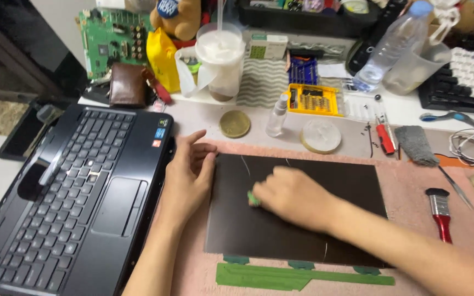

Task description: The person cleans a black rectangular screen placed on a desk. They use a grey cloth, a green sponge, and a white circular pad to wipe the surface. The person also sprays a liquid onto the screen from a small bottle before continuing to wipe it.

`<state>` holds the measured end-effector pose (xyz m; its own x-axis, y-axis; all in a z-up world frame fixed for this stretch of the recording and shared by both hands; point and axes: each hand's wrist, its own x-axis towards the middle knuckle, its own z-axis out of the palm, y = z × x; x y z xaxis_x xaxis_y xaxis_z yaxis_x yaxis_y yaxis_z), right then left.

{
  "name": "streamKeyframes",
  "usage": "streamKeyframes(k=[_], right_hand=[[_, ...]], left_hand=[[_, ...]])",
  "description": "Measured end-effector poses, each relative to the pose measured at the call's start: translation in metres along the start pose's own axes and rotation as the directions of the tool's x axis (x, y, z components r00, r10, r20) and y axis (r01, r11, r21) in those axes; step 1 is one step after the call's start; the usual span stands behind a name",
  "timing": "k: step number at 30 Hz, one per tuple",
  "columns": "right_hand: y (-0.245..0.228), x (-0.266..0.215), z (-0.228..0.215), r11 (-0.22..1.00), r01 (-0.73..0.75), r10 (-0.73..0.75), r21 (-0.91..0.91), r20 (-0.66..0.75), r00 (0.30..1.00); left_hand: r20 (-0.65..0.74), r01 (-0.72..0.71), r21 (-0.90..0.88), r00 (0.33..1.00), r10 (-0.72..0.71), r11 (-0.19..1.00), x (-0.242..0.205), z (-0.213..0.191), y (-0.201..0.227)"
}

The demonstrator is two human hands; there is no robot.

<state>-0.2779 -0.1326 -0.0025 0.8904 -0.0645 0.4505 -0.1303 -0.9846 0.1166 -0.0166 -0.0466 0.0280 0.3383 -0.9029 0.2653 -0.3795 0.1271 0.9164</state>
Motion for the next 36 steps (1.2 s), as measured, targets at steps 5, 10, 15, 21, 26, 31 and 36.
streamKeyframes(k=[5,10,15,21,26,31,36], right_hand=[[-0.069,-0.014,-0.028,0.985,0.057,-0.065,0.162,0.039,0.997],[-0.04,-0.003,-0.03,0.969,0.095,-0.107,0.226,0.043,0.993],[0.049,-0.002,0.004,0.984,-0.149,0.154,-0.094,0.047,0.987],[0.045,0.008,-0.006,0.932,-0.353,0.363,-0.089,0.18,0.914],[0.019,0.019,-0.013,0.877,-0.475,0.462,0.067,0.151,0.874],[0.002,0.055,-0.007,0.707,-0.656,0.651,0.264,0.12,0.75],[-0.007,0.099,0.034,0.777,-0.554,0.582,0.298,-0.004,0.814]], left_hand=[[0.002,0.007,0.034,1.0,-0.007,0.999,-0.003,0.001,0.004],[0.016,0.005,0.04,1.0,-0.006,0.999,-0.001,0.002,0.003],[0.015,-0.004,0.037,1.0,0.004,0.999,-0.002,0.003,0.003],[0.011,-0.014,0.028,1.0,0.013,1.0,-0.003,0.001,0.006],[0.015,-0.035,0.027,0.999,0.035,0.999,-0.003,0.001,0.0],[0.039,-0.05,0.03,0.998,0.049,0.998,-0.004,0.0,0.0],[0.074,-0.064,0.04,0.995,0.061,0.997,-0.006,-0.001,0.005]])
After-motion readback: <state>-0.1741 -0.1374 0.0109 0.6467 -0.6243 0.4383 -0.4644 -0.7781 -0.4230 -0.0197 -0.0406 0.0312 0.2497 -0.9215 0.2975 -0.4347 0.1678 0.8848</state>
